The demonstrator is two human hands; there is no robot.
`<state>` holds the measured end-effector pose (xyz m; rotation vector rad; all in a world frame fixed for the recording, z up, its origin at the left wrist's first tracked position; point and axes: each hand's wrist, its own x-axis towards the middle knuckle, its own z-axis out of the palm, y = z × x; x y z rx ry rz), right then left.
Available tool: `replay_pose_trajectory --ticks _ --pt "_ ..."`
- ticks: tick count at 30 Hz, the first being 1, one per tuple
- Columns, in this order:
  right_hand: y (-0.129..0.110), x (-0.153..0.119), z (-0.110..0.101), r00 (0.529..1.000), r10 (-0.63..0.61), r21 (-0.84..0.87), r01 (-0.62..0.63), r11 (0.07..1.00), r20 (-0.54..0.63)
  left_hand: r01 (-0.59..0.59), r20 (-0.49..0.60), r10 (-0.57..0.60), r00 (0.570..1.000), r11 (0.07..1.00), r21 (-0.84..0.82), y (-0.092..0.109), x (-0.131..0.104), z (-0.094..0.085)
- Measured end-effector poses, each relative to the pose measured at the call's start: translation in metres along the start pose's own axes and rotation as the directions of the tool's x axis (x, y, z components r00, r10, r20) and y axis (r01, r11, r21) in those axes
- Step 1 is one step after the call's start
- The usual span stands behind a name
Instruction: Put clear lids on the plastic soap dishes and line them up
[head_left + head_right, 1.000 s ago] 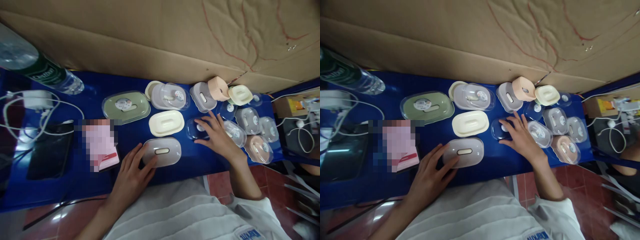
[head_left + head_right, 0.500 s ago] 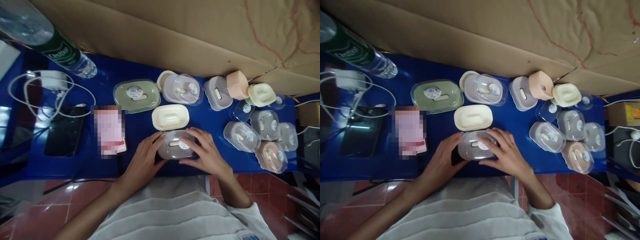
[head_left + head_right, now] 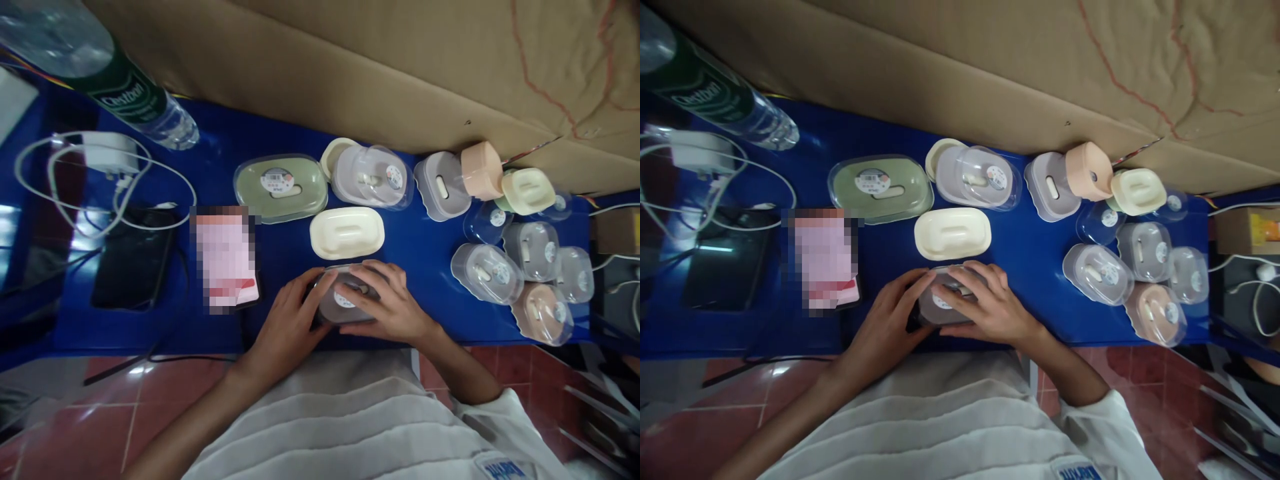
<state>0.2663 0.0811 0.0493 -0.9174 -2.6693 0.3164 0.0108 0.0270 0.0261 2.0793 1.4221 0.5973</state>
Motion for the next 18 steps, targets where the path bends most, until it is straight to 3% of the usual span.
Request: replay_pose_trajectory --ticks 4,9,13,18 --pt "0.007 -0.013 0.006 0.999 0.007 0.02 -0.006 1.0 -0.048 -0.004 -0.006 0.005 1.0 1.0 0.028 0.0 -0.003 0.001" --pt "0.002 -0.024 0.017 0.997 0.074 -0.004 -0.074 0.997 -0.028 -0.028 -0.011 0.028 1.0 0.999 0.017 0.0 -0.004 0.001" --pt "-0.004 -0.019 0.023 0.998 0.054 -0.002 -0.054 0.999 -0.03 -0.17 -0.003 0.17 0.985 0.984 0.048 -0.004 -0.001 0.002" --pt "-0.002 -0.011 0.023 0.998 0.062 0.109 -0.063 0.992 0.015 -0.154 -0.015 0.156 0.988 0.984 0.092 -0.01 0.002 0.002"
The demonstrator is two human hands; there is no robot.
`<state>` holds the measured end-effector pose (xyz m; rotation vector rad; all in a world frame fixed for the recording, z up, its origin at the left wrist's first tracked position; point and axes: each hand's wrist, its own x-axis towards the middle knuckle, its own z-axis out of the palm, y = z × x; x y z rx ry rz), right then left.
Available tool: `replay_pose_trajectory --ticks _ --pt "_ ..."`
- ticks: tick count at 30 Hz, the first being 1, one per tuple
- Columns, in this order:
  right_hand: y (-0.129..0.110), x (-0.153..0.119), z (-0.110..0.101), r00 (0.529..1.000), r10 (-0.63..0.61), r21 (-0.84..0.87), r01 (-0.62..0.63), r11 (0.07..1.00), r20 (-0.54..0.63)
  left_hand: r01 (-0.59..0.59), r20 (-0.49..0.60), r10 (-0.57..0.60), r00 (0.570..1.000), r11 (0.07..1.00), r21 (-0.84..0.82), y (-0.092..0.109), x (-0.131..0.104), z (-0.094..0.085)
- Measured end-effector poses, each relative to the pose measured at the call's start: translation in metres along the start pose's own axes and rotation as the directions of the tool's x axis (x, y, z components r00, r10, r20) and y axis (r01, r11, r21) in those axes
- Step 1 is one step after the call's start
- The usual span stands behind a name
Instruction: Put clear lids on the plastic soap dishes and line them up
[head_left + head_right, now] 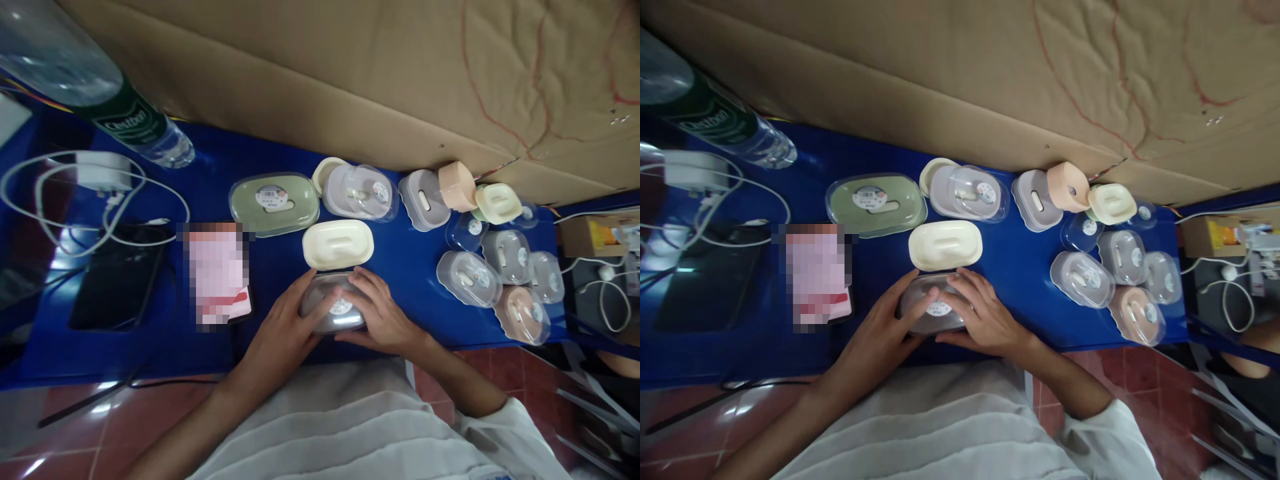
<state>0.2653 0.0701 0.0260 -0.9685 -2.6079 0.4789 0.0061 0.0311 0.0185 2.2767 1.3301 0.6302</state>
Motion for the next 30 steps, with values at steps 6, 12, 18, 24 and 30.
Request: replay_pose_trajectory --ticks 6,12,18,24,30 --pt "0.012 0.004 -0.004 1.0 -0.012 0.17 0.016 0.985 -0.021 -0.007 0.001 0.007 1.0 0.999 0.047 -0.003 -0.001 0.001" --pt "0.042 0.013 -0.03 0.996 0.092 0.125 -0.091 0.988 0.0 0.036 -0.11 -0.028 0.994 0.996 0.077 -0.016 0.004 -0.031" --pt "0.045 0.011 -0.026 0.996 0.063 -0.114 -0.055 0.992 0.065 0.129 -0.196 -0.089 0.976 0.972 0.197 -0.049 0.033 -0.068" --pt "0.032 -0.015 -0.038 0.998 0.065 -0.118 -0.064 0.991 0.006 0.145 -0.224 -0.093 0.97 0.963 0.229 -0.079 0.062 -0.087" --pt "0.061 0.021 -0.067 0.981 0.162 -0.164 -0.178 0.97 -0.104 0.159 -0.166 -0.129 0.978 0.97 0.182 -0.114 0.083 -0.096"
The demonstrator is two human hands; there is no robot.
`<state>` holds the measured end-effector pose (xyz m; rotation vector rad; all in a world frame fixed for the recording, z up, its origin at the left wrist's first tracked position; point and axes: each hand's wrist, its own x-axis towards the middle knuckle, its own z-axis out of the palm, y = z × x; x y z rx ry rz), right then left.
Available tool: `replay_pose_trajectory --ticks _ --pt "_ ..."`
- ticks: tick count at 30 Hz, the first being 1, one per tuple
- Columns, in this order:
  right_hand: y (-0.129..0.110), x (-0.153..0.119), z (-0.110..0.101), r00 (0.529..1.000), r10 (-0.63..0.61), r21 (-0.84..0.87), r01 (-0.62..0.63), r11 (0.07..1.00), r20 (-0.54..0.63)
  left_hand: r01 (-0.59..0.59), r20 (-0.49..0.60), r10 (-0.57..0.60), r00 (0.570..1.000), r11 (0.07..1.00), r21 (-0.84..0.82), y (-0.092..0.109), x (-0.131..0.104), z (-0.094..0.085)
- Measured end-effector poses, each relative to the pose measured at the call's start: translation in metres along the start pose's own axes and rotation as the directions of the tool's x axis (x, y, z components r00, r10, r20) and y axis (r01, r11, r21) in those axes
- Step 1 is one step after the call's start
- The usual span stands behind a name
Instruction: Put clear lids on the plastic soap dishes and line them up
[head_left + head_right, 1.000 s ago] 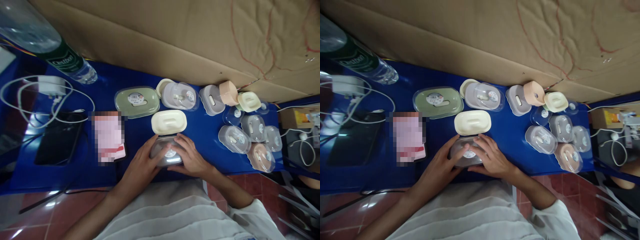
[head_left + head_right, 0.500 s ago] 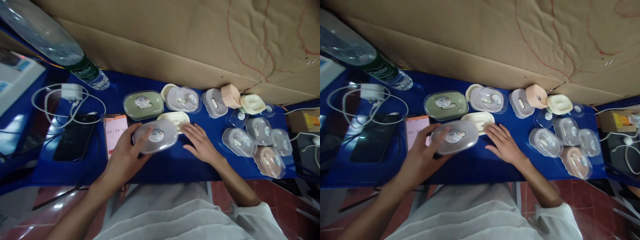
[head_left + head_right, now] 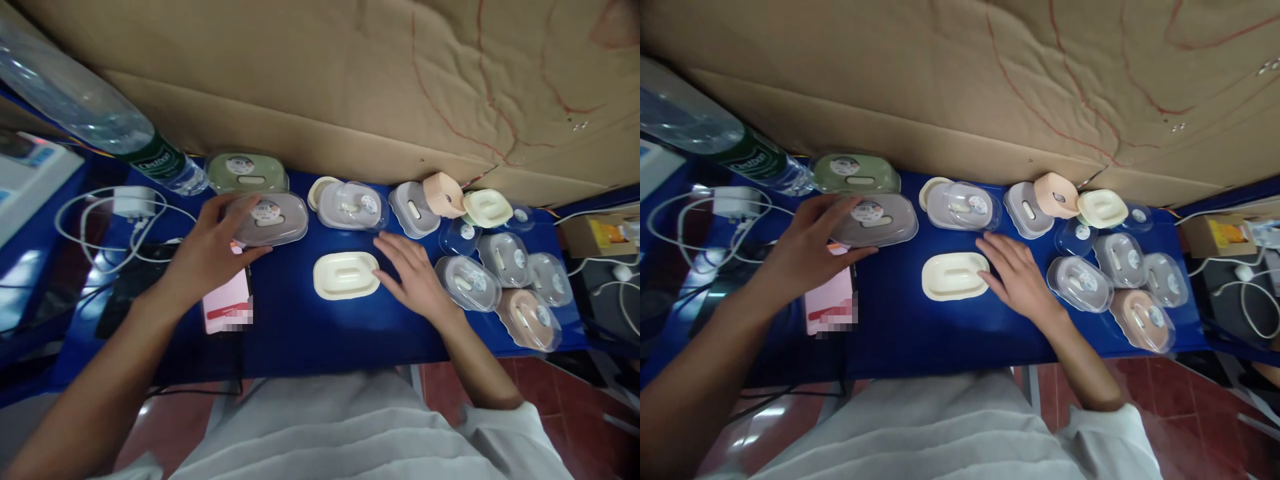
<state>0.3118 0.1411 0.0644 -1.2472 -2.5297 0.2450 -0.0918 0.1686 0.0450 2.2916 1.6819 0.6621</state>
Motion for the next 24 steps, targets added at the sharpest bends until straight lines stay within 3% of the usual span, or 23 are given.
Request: replay_pose_trajectory --ticks 3,5,9,11,14,19,21,24 --pt "0.021 0.039 0.001 0.998 0.066 -0.027 -0.066 0.997 0.019 0.032 0.058 -0.032 0.998 0.999 -0.015 -0.006 0.005 0.003" --pt "0.033 0.057 0.004 0.996 0.079 -0.044 -0.078 0.996 0.035 0.025 0.055 -0.026 0.998 0.999 0.02 0.002 0.003 0.0" --pt "0.043 0.062 0.009 0.992 0.121 -0.063 -0.123 0.99 -0.045 -0.086 -0.01 0.09 0.996 0.972 0.218 0.04 -0.002 -0.012" --pt "0.044 0.056 0.012 0.973 0.162 -0.065 -0.175 0.983 -0.162 -0.26 0.036 0.258 0.965 0.94 0.221 0.063 0.006 -0.012" --pt "0.044 0.05 0.018 0.932 0.215 -0.048 -0.239 0.97 -0.292 -0.454 0.151 0.429 0.891 0.86 0.233 0.089 0.036 0.007" --pt "0.048 0.05 0.025 0.901 0.249 0.005 -0.264 0.964 -0.355 -0.573 0.276 0.505 0.818 0.752 0.324 0.102 0.087 0.043" --pt "0.051 0.05 0.026 0.9 0.248 0.032 -0.253 0.967 -0.359 -0.593 0.3 0.514 0.803 0.734 0.329 0.105 0.084 0.042" --pt "0.052 0.047 0.027 0.905 0.235 0.078 -0.222 0.972 -0.356 -0.604 0.235 0.557 0.797 0.74 0.296 0.115 0.053 0.028"
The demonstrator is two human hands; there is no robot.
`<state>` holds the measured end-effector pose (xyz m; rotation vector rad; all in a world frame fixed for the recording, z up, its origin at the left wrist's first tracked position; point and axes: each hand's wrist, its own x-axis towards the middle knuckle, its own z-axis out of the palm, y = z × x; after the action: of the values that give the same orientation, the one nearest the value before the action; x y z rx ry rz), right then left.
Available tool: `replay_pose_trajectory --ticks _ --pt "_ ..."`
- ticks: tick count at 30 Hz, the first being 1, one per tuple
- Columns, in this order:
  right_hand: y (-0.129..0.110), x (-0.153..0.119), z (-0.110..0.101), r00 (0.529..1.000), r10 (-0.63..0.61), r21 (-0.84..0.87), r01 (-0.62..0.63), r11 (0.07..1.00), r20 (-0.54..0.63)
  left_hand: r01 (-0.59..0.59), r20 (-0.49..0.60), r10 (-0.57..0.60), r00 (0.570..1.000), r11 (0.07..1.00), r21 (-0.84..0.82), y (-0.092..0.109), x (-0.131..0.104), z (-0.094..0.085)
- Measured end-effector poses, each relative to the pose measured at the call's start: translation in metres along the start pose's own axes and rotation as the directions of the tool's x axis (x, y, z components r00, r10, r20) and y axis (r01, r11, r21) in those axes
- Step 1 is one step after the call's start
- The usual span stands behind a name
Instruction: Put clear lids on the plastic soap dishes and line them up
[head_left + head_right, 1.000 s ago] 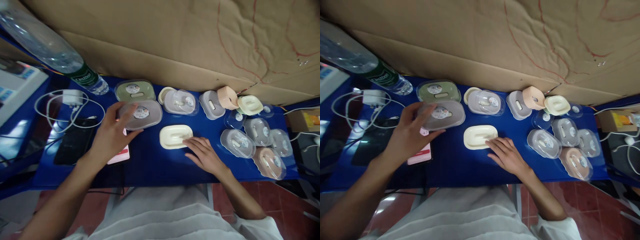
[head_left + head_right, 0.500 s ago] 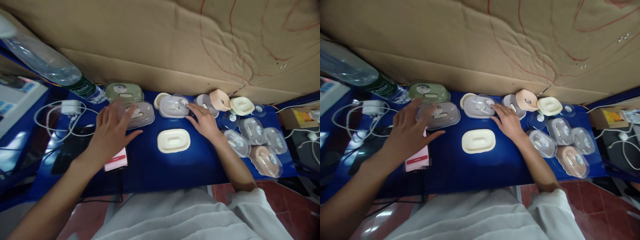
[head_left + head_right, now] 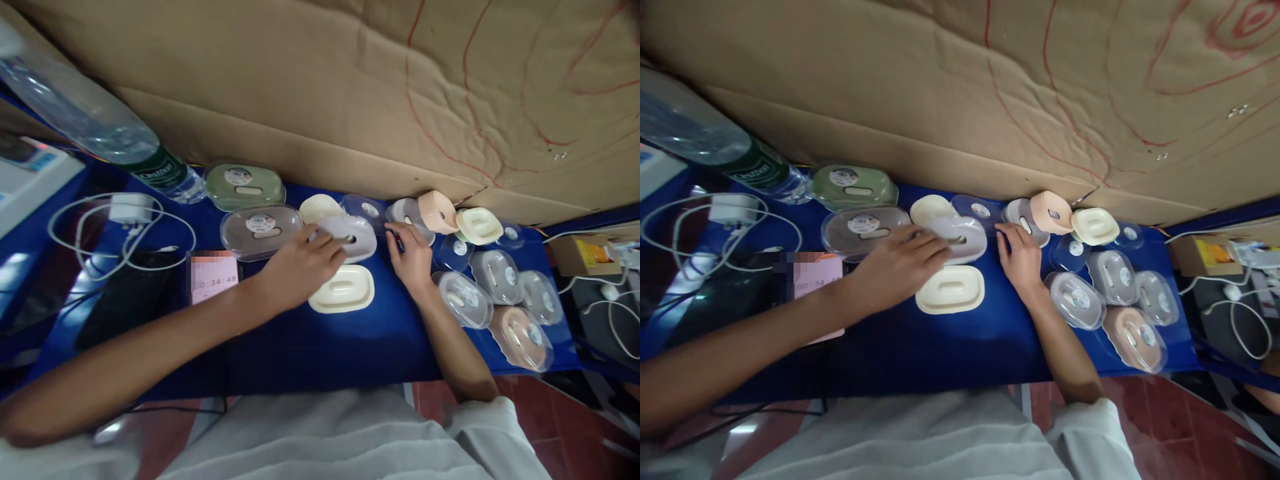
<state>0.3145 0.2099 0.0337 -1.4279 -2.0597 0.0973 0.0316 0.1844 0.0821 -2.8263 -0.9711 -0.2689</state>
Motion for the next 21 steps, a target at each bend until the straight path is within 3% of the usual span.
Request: replay_pose_trajectory --ticks 4,9,13,18,21 --pt "-0.001 -0.006 -0.002 1.0 -0.024 0.062 0.023 0.998 0.016 -0.019 -0.072 0.013 0.997 0.996 -0.092 0.037 -0.037 -0.014" --pt "-0.019 -0.012 -0.009 0.986 -0.146 0.095 0.138 0.986 0.078 -0.034 -0.047 0.03 0.998 0.996 -0.077 0.056 -0.056 0.001" --pt "-0.04 -0.017 -0.007 0.899 -0.311 0.198 0.259 0.945 0.309 -0.014 -0.074 0.013 0.997 1.0 -0.012 0.065 -0.058 0.008" --pt "-0.053 -0.018 -0.002 0.823 -0.359 0.394 0.182 0.901 0.441 0.081 -0.042 -0.08 0.996 0.997 0.022 0.082 -0.064 0.004" --pt "-0.056 -0.017 -0.008 0.796 -0.37 0.426 0.157 0.891 0.48 0.12 -0.056 -0.121 0.991 0.993 -0.024 0.091 -0.071 0.005"
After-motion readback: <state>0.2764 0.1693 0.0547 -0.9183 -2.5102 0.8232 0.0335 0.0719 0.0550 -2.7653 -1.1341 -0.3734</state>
